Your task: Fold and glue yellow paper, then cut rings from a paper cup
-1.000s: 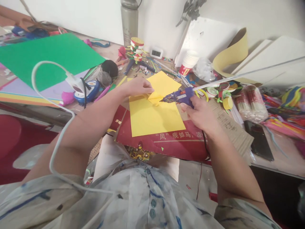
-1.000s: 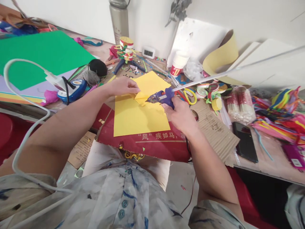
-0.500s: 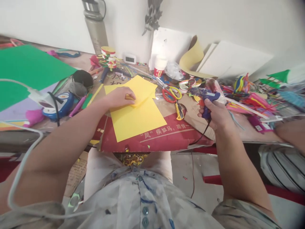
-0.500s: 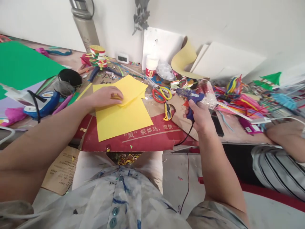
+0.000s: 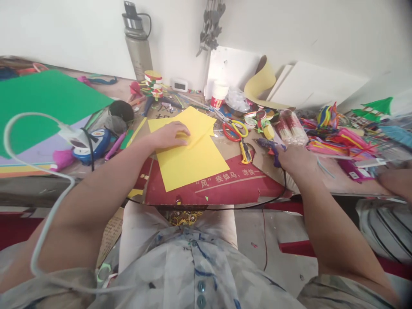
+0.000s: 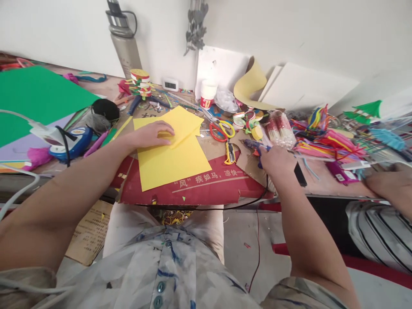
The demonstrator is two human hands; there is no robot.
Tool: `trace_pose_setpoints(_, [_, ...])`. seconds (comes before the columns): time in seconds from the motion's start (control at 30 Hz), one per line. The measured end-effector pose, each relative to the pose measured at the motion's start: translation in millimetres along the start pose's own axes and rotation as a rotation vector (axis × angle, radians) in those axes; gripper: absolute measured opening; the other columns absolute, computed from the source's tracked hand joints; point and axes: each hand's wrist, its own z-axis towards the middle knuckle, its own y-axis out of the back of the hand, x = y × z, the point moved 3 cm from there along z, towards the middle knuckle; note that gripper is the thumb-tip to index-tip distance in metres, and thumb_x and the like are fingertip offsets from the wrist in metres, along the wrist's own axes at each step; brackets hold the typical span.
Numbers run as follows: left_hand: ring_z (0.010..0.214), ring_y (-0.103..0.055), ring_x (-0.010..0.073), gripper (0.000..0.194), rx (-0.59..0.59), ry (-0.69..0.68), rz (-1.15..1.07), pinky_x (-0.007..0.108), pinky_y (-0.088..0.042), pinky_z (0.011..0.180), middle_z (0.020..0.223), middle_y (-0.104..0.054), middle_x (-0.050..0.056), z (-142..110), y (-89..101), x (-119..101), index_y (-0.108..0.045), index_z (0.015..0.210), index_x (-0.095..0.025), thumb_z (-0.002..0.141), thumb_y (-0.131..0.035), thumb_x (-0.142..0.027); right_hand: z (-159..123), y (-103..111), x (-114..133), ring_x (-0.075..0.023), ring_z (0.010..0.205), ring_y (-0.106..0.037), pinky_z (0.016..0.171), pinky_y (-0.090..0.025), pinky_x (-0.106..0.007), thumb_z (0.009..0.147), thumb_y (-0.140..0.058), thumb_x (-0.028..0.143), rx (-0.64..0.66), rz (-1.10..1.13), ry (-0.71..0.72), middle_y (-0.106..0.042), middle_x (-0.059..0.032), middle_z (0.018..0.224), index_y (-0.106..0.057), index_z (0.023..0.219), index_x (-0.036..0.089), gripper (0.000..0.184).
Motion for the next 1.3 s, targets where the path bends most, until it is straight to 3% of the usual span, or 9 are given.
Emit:
trace_pose_setpoints(0.17, [0.144,-0.058,0.0318,0.067,0.05,0.016,0.003,0.046,-0.039,0.128,0.151,-0.066,0.017,-1,-0.5,-1,-0.072,0.137,-0.016,0.086,-0.067,-0.06,-35,-11,68,-0.0412,0.12,-0.07,0.108,-0.053,-0.065,0.106,-0.051,0.052,-0.071,-0.034,0.599,-0.075,-0.0237,0.111,-0.072,0.103,0.019,0.04])
trace_pose_setpoints(0.3, [0.15,-0.054,0.034,0.076,0.08,0.053,-0.007,0.047,-0.036,0.131,0.157,-0.062,0.016,-3,1.6,-2,-0.069,0.142,-0.018,0.082,-0.071,-0.065,-75,-47,152,-0.0336,0.143,-0.061,0.125,-0.046,-0.061,0.113,-0.035,0.052,0.176,0.215,1.08,-0.072,-0.0189,0.145,-0.072,0.136,0.021,0.053])
trace_pose_setpoints(0.4, [0.151,-0.053,0.0366,0.091,0.082,0.108,-0.024,0.05,-0.037,0.131,0.16,-0.059,0.018,-5,1.6,-2,-0.061,0.151,-0.017,0.076,-0.075,-0.068,-91,-83,191,-0.0329,0.167,-0.036,0.136,-0.029,-0.064,0.114,-0.033,0.054,0.405,0.167,1.258,-0.047,-0.0159,0.175,-0.056,0.162,0.02,0.063])
trace_pose_setpoints(0.57, [0.156,-0.05,0.0374,0.121,0.064,0.141,-0.095,0.047,-0.035,0.133,0.166,-0.055,0.022,-6,-2.1,2,-0.042,0.167,-0.014,0.066,-0.084,-0.066,-93,-126,191,-0.038,0.172,-0.019,0.138,-0.021,-0.068,0.11,-0.036,0.066,0.568,-0.018,1.288,-0.027,-0.0211,0.183,-0.035,0.175,0.011,0.085])
trace_pose_setpoints(0.73, [0.162,-0.044,0.0377,0.124,0.1,0.11,-0.072,0.047,-0.031,0.135,0.166,-0.056,0.019,-8,1.8,1,-0.037,0.171,-0.018,0.067,-0.085,-0.065,-95,-121,180,-0.0397,0.17,-0.028,0.137,-0.025,-0.066,0.11,-0.041,0.064,0.603,-0.084,1.266,-0.029,-0.0234,0.181,-0.038,0.173,0.007,0.086])
trace_pose_setpoints(0.87, [0.16,-0.048,0.0331,0.1,0.14,0.115,-0.154,0.048,-0.033,0.135,0.17,-0.054,0.019,-10,5.2,3,-0.038,0.17,-0.016,0.086,-0.069,-0.059,-96,-106,185,-0.0377,0.164,-0.041,0.135,-0.031,-0.066,0.114,-0.035,0.059,0.54,-0.02,1.255,-0.047,-0.0221,0.173,-0.052,0.167,0.011,0.073])
trace_pose_setpoints(0.97, [0.156,-0.054,0.0265,0.072,0.096,0.114,-0.207,0.045,-0.038,0.134,0.168,-0.057,0.016,-9,4.2,10,-0.048,0.163,-0.016,0.094,-0.053,-0.037,-99,-107,193,-0.0339,0.171,-0.027,0.138,-0.028,-0.063,0.113,-0.036,0.06,0.498,0.086,1.282,-0.036,-0.0173,0.18,-0.043,0.172,0.015,0.075])
trace_pose_setpoints(1.13, [0.155,-0.056,0.0251,0.074,0.075,0.072,-0.128,0.044,-0.042,0.132,0.164,-0.061,0.013,-7,0.9,17,-0.054,0.158,-0.018,0.084,-0.055,-0.02,-114,-127,198,-0.0344,0.173,-0.019,0.14,-0.019,-0.064,0.11,-0.037,0.071,0.691,0.079,1.387,-0.027,-0.0176,0.182,-0.034,0.177,0.014,0.088])
trace_pose_setpoints(1.3, [0.155,-0.056,0.0264,0.073,0.089,0.097,-0.089,0.043,-0.041,0.132,0.165,-0.06,0.015,-9,2.7,13,-0.054,0.158,-0.017,0.086,-0.06,-0.027,-113,-109,185,-0.0334,0.168,-0.035,0.139,-0.026,-0.061,0.11,-0.034,0.073,0.734,0.137,1.367,-0.043,-0.0151,0.177,-0.049,0.17,0.019,0.082])
